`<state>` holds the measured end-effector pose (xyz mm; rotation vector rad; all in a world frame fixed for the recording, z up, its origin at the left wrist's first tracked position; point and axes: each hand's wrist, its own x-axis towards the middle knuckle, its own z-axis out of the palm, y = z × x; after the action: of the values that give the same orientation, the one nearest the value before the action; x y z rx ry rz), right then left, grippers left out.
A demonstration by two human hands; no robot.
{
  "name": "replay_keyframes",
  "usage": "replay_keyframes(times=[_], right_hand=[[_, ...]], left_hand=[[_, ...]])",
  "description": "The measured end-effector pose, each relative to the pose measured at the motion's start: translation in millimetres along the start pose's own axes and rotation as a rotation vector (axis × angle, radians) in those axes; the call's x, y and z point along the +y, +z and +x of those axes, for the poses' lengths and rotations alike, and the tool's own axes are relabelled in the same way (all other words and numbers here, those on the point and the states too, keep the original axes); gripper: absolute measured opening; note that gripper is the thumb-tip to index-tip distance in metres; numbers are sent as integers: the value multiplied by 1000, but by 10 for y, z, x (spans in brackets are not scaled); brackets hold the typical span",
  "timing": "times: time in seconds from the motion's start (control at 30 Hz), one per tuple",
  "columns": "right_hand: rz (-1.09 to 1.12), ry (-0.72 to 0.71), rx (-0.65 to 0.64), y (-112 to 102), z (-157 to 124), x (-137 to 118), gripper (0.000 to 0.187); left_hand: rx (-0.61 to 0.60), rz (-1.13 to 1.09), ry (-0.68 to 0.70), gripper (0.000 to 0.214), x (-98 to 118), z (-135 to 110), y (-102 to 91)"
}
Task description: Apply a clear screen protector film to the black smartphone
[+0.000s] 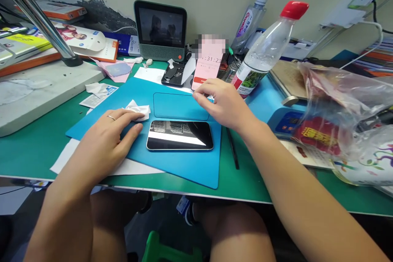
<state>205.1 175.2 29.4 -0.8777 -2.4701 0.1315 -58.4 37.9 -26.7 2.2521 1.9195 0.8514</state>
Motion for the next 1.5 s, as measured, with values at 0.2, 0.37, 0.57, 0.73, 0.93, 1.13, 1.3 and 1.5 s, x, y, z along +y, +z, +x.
replay_keyframes(times=[0.2, 0.37, 0.57, 0.73, 0.93, 1.13, 1.3, 1.5], right_hand=[[-71, 30, 39, 229, -93, 138, 32], [-46, 80, 71, 249, -156, 119, 34], [54, 127, 141, 234, -166, 118, 34], [95, 118, 151, 274, -166, 138, 33], [94, 60, 131, 282, -166, 147, 40], [94, 28, 129, 288, -164, 158, 51], [103, 17, 138, 290, -156, 140, 55], [133, 36, 141, 285, -158, 103, 59]], left_hand=[[27, 1, 5, 27, -48, 5, 24], [58, -8, -32, 20, -28, 6, 17], [148, -90, -63, 12, 35, -32, -57], [225, -115, 36, 10, 203, -83, -111], [-24, -131, 216, 21, 446, -161, -70], [-40, 52, 224, 53, 521, -218, 45], [-125, 217, 173, 83, 652, -283, 231], [-129, 256, 118, 98, 826, -276, 338]])
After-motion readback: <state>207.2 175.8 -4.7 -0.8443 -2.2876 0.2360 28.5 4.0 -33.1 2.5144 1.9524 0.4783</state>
